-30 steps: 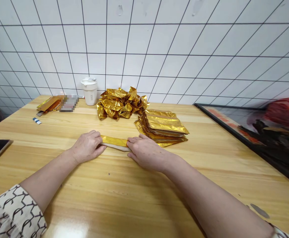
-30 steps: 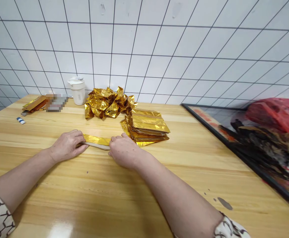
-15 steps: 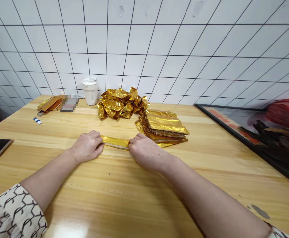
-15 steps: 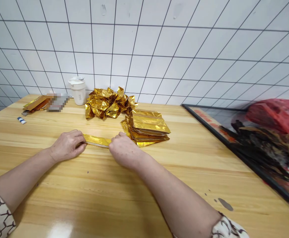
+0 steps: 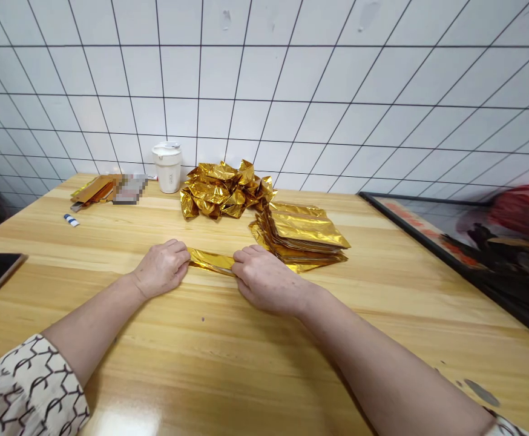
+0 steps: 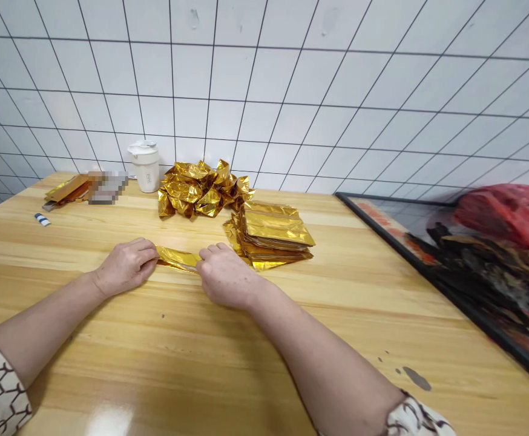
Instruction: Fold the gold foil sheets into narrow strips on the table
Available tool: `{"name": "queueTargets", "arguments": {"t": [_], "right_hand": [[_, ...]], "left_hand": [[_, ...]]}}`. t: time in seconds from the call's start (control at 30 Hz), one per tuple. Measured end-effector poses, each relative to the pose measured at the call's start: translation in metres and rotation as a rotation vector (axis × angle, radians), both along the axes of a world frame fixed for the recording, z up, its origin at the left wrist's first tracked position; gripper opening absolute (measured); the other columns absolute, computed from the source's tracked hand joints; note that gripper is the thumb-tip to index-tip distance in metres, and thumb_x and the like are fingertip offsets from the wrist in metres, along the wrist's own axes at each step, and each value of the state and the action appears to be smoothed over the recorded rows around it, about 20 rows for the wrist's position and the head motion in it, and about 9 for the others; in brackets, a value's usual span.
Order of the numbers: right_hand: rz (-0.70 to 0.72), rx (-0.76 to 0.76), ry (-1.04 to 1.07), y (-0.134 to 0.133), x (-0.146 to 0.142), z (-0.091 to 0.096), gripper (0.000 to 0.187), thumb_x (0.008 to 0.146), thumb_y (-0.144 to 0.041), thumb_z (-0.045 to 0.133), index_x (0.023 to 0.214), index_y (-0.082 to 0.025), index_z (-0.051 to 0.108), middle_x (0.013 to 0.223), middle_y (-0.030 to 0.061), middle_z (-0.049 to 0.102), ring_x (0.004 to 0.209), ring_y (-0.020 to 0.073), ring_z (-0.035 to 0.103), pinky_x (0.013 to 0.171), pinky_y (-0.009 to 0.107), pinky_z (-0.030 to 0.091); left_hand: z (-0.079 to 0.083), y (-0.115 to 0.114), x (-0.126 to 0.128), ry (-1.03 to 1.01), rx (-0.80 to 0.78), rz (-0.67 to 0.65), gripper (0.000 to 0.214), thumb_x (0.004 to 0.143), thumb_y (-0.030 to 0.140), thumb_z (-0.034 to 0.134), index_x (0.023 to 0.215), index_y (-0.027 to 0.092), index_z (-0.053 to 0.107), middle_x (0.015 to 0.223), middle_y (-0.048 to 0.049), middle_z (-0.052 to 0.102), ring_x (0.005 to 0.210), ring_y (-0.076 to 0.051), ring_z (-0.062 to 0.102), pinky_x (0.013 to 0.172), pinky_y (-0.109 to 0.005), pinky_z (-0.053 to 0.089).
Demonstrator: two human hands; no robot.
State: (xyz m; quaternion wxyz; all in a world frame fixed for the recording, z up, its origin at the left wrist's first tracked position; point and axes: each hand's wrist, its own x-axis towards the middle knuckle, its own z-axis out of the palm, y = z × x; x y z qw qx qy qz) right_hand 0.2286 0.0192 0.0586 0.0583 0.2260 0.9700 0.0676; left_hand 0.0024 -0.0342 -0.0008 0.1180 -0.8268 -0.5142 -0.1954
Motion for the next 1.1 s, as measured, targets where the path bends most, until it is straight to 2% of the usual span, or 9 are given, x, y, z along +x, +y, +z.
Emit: {"name": "queueTargets", "arguments": {"t": [0.1, 0.3, 0.5, 0.63, 0.77, 0.9, 1.0, 1.1], "right_hand": [[-0.062, -0.072, 0.116, 0.004, 0.000, 0.000, 0.021, 0.088, -0.014, 0.047, 0.080, -0.014, 0.066, 0.084, 0.0091, 0.066, 0.077, 0.0180, 0.057, 0.076, 0.029, 0.038], [-0.384, -0.165, 0.289, 0.018, -0.001, -0.013, 0.020, 0.092, -0.020, 0.046, 0.087, -0.016, 0.065, 0.091, 0.0083, 0.067, 0.086, 0.0176, 0.060, 0.076, 0.026, 0.041], [-0.507, -0.241, 0.306, 0.014, -0.006, -0.016, 0.007, 0.085, -0.021, 0.057, 0.082, -0.018, 0.063, 0.085, 0.0057, 0.066, 0.078, 0.0167, 0.059, 0.066, 0.024, 0.040], [-0.580, -0.306, 0.330, 0.010, -0.009, -0.014, 0.008, 0.080, -0.018, 0.059, 0.072, -0.019, 0.059, 0.075, 0.0029, 0.064, 0.067, 0.0141, 0.055, 0.057, 0.022, 0.036], [-0.593, -0.419, 0.393, 0.011, -0.009, -0.016, 0.011, 0.077, -0.012, 0.057, 0.069, -0.019, 0.056, 0.064, -0.0014, 0.060, 0.057, 0.0114, 0.051, 0.054, 0.021, 0.034], [-0.473, -0.492, 0.463, 0.012, -0.007, -0.022, 0.016, 0.074, -0.006, 0.052, 0.079, -0.019, 0.061, 0.058, -0.0051, 0.057, 0.054, 0.0106, 0.051, 0.055, 0.020, 0.035], [-0.397, -0.503, 0.454, 0.011, -0.007, -0.027, 0.023, 0.073, -0.006, 0.049, 0.081, -0.019, 0.066, 0.056, -0.0050, 0.058, 0.054, 0.0114, 0.051, 0.055, 0.021, 0.036], [-0.420, -0.448, 0.487, 0.013, -0.008, -0.031, 0.026, 0.072, -0.006, 0.046, 0.074, -0.019, 0.069, 0.063, -0.0019, 0.064, 0.057, 0.0125, 0.055, 0.056, 0.022, 0.038]], "left_hand": [[0.000, 0.000, 0.000, 0.009, 0.004, 0.002, 0.019, 0.082, 0.011, 0.047, 0.075, 0.018, 0.063, 0.077, -0.0056, 0.064, 0.074, -0.018, 0.059, 0.065, -0.028, 0.049], [0.000, 0.000, -0.001, 0.015, 0.019, -0.016, 0.018, 0.079, 0.010, 0.047, 0.074, 0.018, 0.063, 0.078, -0.0063, 0.065, 0.074, -0.018, 0.060, 0.065, -0.029, 0.049], [0.002, -0.001, 0.000, 0.019, 0.021, -0.036, 0.018, 0.079, 0.010, 0.047, 0.075, 0.017, 0.064, 0.079, -0.0066, 0.065, 0.074, -0.019, 0.060, 0.064, -0.028, 0.049], [-0.001, -0.001, 0.001, -0.005, 0.042, -0.050, 0.019, 0.078, 0.008, 0.047, 0.077, 0.016, 0.064, 0.083, -0.0081, 0.065, 0.076, -0.020, 0.060, 0.067, -0.030, 0.051], [-0.004, 0.001, 0.001, -0.038, 0.066, -0.063, 0.020, 0.076, 0.007, 0.047, 0.080, 0.017, 0.064, 0.088, -0.0081, 0.066, 0.080, -0.020, 0.060, 0.073, -0.031, 0.052], [-0.004, 0.002, 0.000, -0.064, 0.069, -0.062, 0.023, 0.075, 0.006, 0.047, 0.084, 0.017, 0.066, 0.089, -0.0076, 0.066, 0.082, -0.020, 0.060, 0.075, -0.033, 0.053], [-0.004, 0.002, 0.000, -0.068, 0.068, -0.064, 0.025, 0.074, 0.005, 0.046, 0.084, 0.018, 0.066, 0.089, -0.0076, 0.066, 0.082, -0.020, 0.059, 0.077, -0.034, 0.053], [-0.003, 0.002, 0.001, -0.074, 0.100, -0.076, 0.026, 0.075, 0.005, 0.045, 0.087, 0.017, 0.065, 0.089, -0.0083, 0.065, 0.083, -0.021, 0.059, 0.078, -0.035, 0.052]]}}
